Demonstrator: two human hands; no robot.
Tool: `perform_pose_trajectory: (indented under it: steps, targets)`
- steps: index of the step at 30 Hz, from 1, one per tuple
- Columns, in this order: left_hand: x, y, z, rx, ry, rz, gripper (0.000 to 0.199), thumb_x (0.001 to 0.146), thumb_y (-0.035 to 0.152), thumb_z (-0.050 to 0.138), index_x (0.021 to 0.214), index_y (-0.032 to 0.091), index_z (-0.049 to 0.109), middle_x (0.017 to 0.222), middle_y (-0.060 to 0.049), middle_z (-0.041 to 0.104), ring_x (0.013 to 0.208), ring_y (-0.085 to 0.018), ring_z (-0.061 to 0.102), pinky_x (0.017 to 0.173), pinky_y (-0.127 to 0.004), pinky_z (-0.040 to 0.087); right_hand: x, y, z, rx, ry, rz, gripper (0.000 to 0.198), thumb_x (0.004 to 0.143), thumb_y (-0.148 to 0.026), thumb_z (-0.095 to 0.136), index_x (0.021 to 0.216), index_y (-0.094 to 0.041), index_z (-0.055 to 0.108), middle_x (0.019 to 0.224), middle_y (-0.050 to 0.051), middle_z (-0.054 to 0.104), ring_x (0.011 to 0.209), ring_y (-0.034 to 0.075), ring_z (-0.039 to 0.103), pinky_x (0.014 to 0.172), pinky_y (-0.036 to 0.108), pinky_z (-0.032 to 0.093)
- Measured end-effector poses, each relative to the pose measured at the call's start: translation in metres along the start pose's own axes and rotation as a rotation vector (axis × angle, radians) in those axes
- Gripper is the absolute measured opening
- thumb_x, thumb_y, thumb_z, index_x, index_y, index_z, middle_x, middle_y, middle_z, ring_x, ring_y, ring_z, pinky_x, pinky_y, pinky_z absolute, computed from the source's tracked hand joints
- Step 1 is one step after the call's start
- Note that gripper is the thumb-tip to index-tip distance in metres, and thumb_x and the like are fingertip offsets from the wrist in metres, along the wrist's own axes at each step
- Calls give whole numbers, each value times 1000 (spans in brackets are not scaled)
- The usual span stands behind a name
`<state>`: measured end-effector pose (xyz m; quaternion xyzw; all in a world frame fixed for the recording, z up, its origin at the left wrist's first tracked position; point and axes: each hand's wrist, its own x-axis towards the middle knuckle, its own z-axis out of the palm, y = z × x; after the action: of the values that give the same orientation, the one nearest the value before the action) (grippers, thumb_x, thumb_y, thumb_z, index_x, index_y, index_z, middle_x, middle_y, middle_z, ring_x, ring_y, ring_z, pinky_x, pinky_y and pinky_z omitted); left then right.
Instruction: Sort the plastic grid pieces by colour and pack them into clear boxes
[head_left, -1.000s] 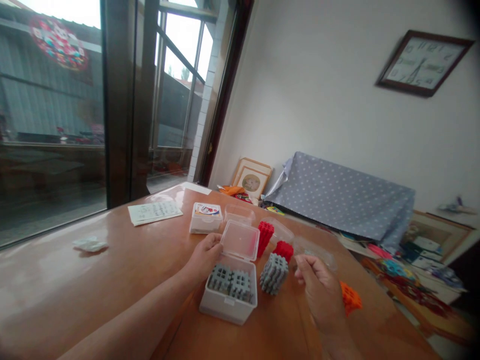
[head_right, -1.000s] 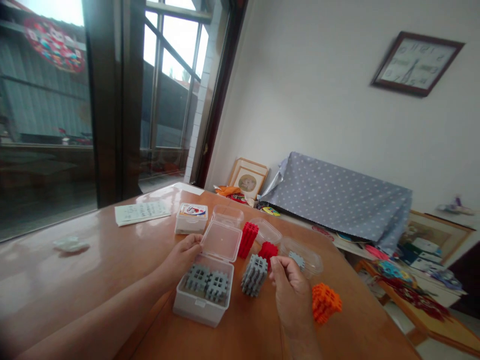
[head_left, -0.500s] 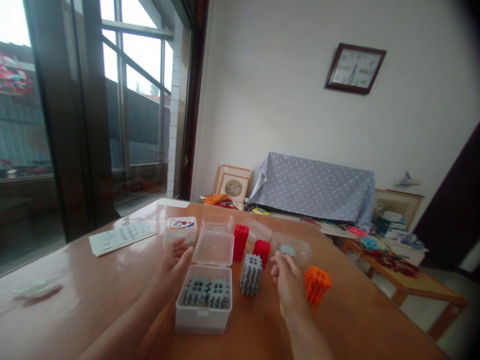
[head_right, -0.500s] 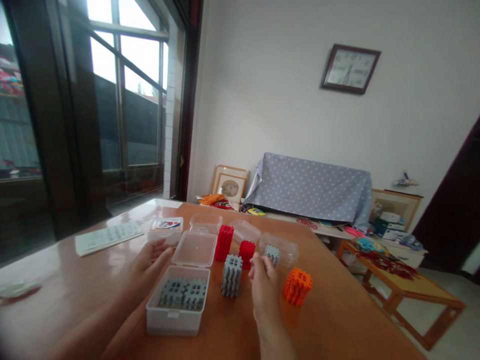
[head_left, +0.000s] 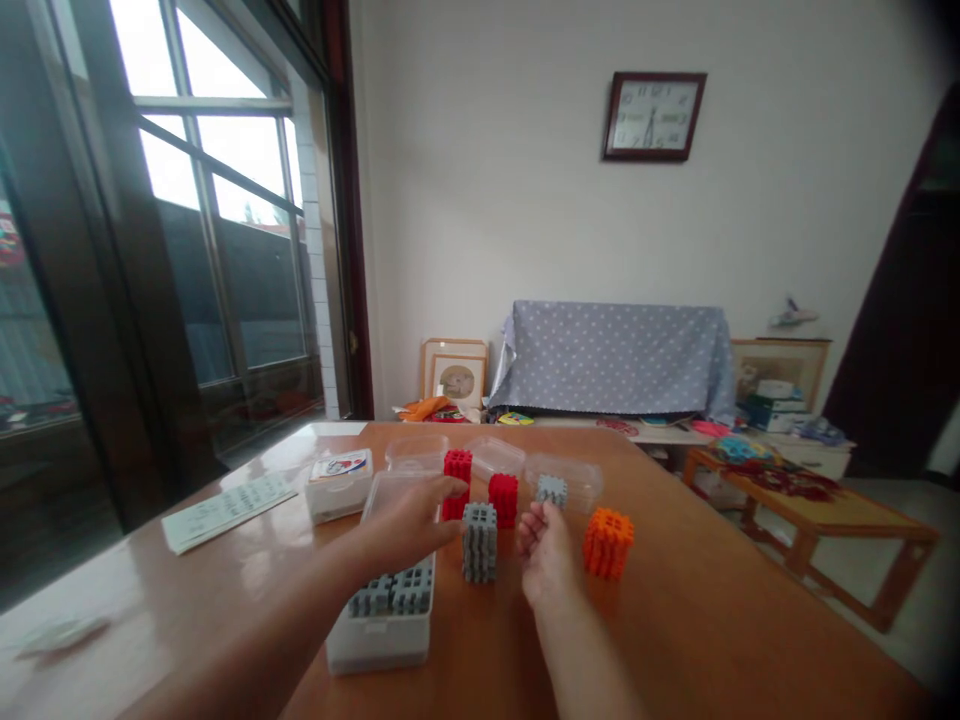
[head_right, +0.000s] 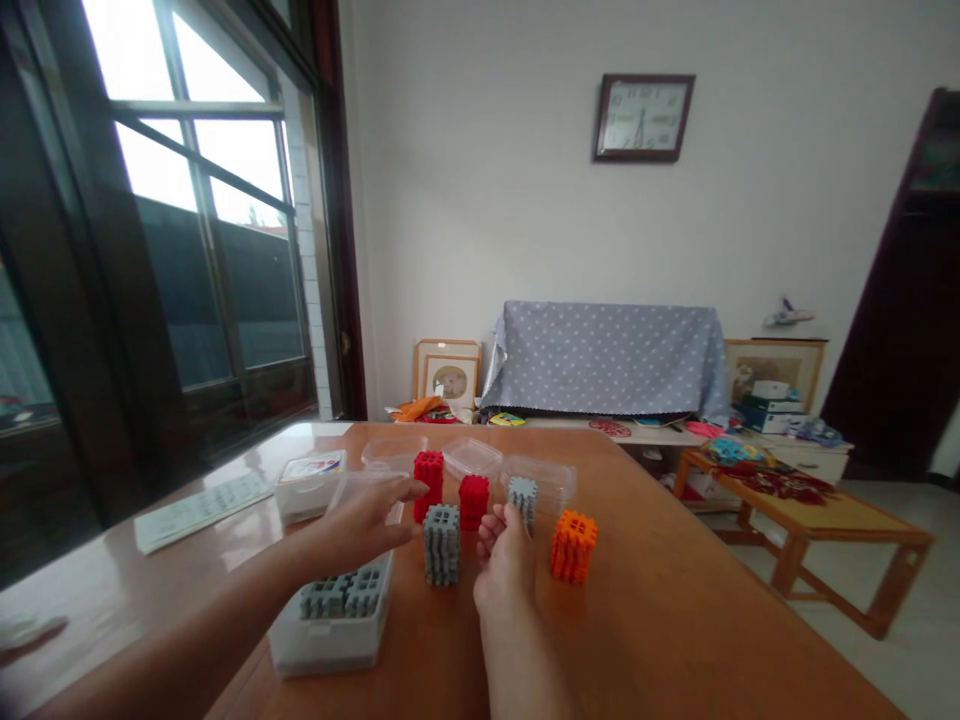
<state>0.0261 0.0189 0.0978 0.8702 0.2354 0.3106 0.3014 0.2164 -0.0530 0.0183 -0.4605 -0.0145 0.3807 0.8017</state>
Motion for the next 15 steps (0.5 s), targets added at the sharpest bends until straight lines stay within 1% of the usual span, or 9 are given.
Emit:
perform_pose_trajectory:
  steps: [3,5,8,11,13,15]
  targets:
    - [13,1,10,14,-39,-14,49,62,20,82,110,26,75,117,-10,73,112,-34,65,102,-42,45,-4,-4,1,51,-14,25,23,84,-42,62,90,-21,65,71,-3,67,57,11,61,53,22,45]
    - [20,0,13,45,-80,-27,55,60,19,81,114,26,74,122,-10,72,115,-36,64,103,-43,45,-6,-7,1,75,-18,40,21,85,-41,62,90,-20,66,71,-3,68,57,10,61,53,22,44]
    - [29,-1,14,128,-200,-24,56,63,20,77,119,25,71,123,-10,71,116,-36,63,102,-43,44,-6,-11,2,102,-15,64,20,86,-40,63,89,-20,66,70,-3,67,56,10,60,53,22,44]
    - [36,1,11,286,-341,-17,55,67,20,70,122,24,66,122,-8,71,114,-33,63,97,-38,47,-4,-13,3,117,-7,79,19,86,-38,63,88,-20,67,69,-4,68,56,10,60,53,22,43]
    - [40,2,10,383,-402,-9,56,69,19,66,124,23,63,123,-6,70,113,-29,64,94,-35,48,-3,-14,3,121,0,83,19,86,-38,63,87,-20,68,68,-3,69,55,10,60,52,22,43]
    - [42,2,10,438,-433,-2,55,69,18,64,124,23,61,122,-6,70,110,-27,65,92,-34,48,-2,-14,3,122,5,82,19,85,-38,64,86,-20,68,67,-3,69,55,10,60,52,22,43]
